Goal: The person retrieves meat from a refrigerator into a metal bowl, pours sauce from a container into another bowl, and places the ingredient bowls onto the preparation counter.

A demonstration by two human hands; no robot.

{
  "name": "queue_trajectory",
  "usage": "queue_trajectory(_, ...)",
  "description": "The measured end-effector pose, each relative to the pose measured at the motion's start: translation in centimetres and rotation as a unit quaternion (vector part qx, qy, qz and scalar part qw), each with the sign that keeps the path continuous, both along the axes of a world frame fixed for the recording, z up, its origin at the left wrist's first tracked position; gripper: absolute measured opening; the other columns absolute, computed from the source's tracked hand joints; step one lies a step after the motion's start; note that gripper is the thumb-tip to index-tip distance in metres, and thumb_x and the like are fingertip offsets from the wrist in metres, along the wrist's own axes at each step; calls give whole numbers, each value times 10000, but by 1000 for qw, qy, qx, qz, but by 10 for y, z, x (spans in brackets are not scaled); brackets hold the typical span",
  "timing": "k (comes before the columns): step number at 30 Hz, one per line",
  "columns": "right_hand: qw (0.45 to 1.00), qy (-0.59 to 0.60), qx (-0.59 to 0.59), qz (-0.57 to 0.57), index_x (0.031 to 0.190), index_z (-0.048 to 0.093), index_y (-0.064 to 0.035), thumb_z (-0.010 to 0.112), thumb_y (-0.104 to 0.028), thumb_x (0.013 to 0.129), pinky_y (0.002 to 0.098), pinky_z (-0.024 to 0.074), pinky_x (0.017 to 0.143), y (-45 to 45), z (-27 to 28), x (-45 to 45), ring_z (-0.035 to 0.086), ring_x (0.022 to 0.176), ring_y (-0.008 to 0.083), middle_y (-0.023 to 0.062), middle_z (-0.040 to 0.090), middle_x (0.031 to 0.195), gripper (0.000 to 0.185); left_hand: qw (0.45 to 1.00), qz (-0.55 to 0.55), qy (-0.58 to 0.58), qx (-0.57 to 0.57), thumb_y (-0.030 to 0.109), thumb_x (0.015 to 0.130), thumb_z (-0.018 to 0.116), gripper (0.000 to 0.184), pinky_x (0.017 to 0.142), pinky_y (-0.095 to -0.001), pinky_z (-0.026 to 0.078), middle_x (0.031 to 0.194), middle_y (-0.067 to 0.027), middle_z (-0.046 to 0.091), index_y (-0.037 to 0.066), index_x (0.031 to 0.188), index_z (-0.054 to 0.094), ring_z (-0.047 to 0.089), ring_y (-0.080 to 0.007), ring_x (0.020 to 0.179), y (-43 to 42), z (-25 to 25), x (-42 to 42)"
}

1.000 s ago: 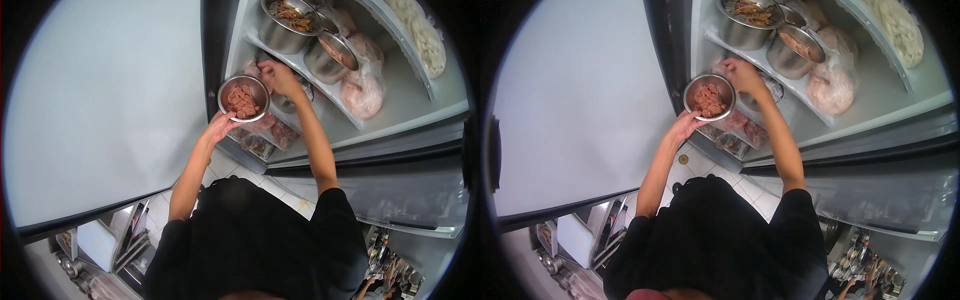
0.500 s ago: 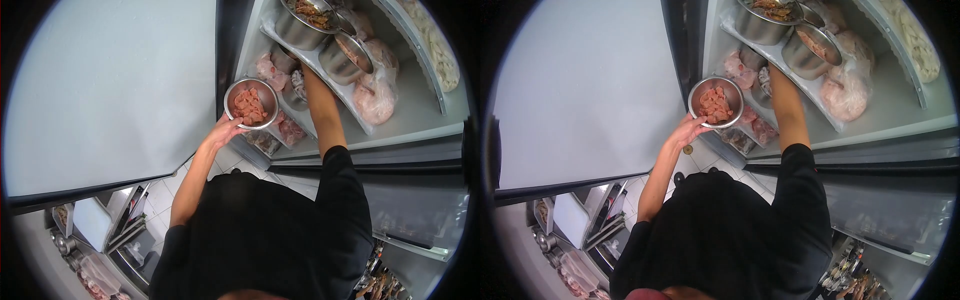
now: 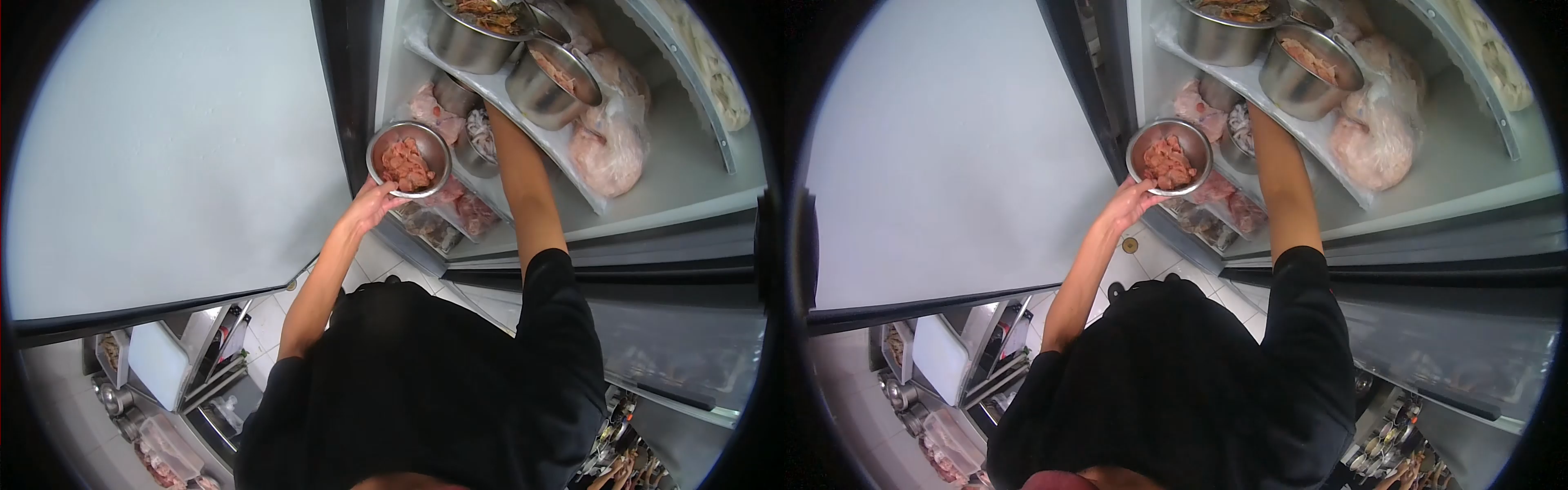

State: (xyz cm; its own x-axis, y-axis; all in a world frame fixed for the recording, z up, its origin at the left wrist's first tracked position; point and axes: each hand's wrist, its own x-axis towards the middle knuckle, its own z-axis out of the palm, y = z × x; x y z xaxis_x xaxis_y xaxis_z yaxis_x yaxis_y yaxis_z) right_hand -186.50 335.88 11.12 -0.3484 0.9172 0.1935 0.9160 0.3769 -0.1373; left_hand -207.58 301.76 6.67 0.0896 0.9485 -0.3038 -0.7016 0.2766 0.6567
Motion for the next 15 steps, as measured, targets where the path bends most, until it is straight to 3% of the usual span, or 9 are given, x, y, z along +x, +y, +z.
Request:
queue_trajectory(2,1000,19,-3,-3,1157,624,-104,597,-285,914,350,525,783,1,-2,4,645,935,191,50,656,1101,305,1000,11,4,-13,-54,910,486,492,959,-418,555,1314,-223,498,-39,1364,296,590,-317,1151,-3,0,2)
queue_trajectory(5,986,167,-17,4,1159,624,-108,592,-294,920,343,526,782,-4,3,19,643,946,184,41,653,1114,305,1000,25,8,-8,-43,917,479,489,942,-414,564,1315,-222,497,-32,1368,291,598,-317,1137,-6,-6,2)
queue_trajectory(8,884,439,-155,41,1161,623,-113,588,-302,925,337,527,781,-13,7,41,640,957,178,33,650,1127,304,999,18,20,-22,-27,917,464,506,936,-409,568,1322,-219,494,-24,1385,271,604,-316,1128,-1,-12,0)
queue_trajectory(10,803,541,-240,69,1162,623,-116,585,-308,929,333,528,781,-29,9,49,638,965,173,27,648,1136,304,999,23,40,-4,-9,913,461,524,936,-406,568,1321,-211,497,-16,1396,259,607,-311,1124,4,-12,4)
queue_trajectory(13,740,582,-310,133,1164,623,-121,581,-316,935,326,529,780,-61,10,39,636,976,167,18,644,1149,304,999,29,45,-2,17,901,465,547,933,-412,568,1312,-195,504,0,1405,253,612,-303,1116,9,-16,4)
queue_trajectory(15,742,553,-330,185,1165,623,-124,578,-322,939,322,530,779,-96,20,17,634,984,162,12,642,1158,304,999,29,39,-5,34,891,472,561,930,-419,568,1303,-183,510,11,1407,253,615,-296,1111,13,-19,6)
